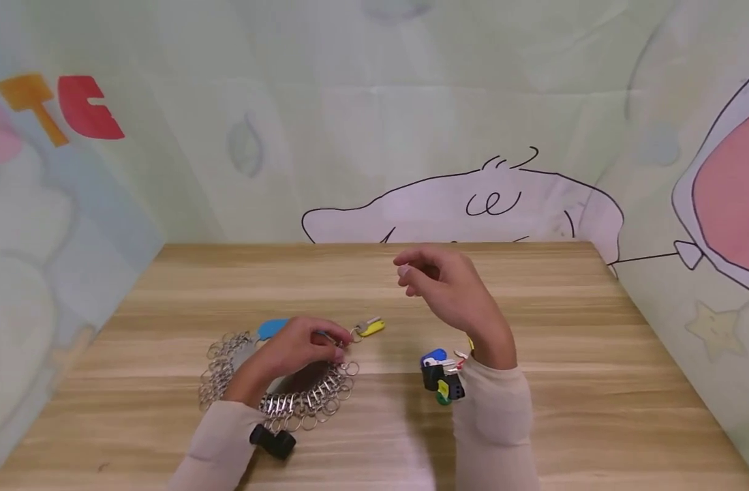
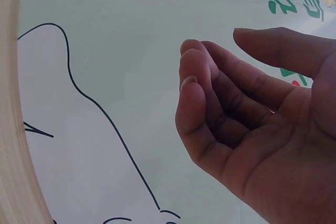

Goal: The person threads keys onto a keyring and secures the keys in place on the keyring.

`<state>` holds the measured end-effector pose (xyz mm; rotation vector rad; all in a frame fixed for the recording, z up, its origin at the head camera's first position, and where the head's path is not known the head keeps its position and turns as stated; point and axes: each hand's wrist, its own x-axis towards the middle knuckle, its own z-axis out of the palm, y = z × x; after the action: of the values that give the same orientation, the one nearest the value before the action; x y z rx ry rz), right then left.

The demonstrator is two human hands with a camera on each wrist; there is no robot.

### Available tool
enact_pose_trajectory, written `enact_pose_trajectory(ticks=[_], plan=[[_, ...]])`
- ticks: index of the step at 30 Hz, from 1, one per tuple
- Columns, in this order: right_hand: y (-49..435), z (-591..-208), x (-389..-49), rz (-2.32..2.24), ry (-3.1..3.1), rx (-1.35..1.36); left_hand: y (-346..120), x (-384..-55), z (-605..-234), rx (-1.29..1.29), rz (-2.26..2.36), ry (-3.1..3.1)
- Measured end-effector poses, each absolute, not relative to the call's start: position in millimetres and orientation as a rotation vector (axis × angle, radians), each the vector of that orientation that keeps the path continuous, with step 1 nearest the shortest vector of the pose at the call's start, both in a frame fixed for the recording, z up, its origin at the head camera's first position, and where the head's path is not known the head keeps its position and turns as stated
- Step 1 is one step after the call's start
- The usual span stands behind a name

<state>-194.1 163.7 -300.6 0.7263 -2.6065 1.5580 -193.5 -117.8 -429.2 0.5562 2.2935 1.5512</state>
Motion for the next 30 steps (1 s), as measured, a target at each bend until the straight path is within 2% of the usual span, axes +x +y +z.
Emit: enact_pose_trajectory(ticks=[21, 30], plan=[[161.1, -306.4, -196.8, 1.601, -2.626, 0.74, -117.5, -195.4, -439.1, 0.519, 1.385, 2.496], [160.0, -302.7, -201.4, 1.55, -2.64, 0.768, -120.6, -201.3, -435.0, 0.621, 1.463, 2.488]])
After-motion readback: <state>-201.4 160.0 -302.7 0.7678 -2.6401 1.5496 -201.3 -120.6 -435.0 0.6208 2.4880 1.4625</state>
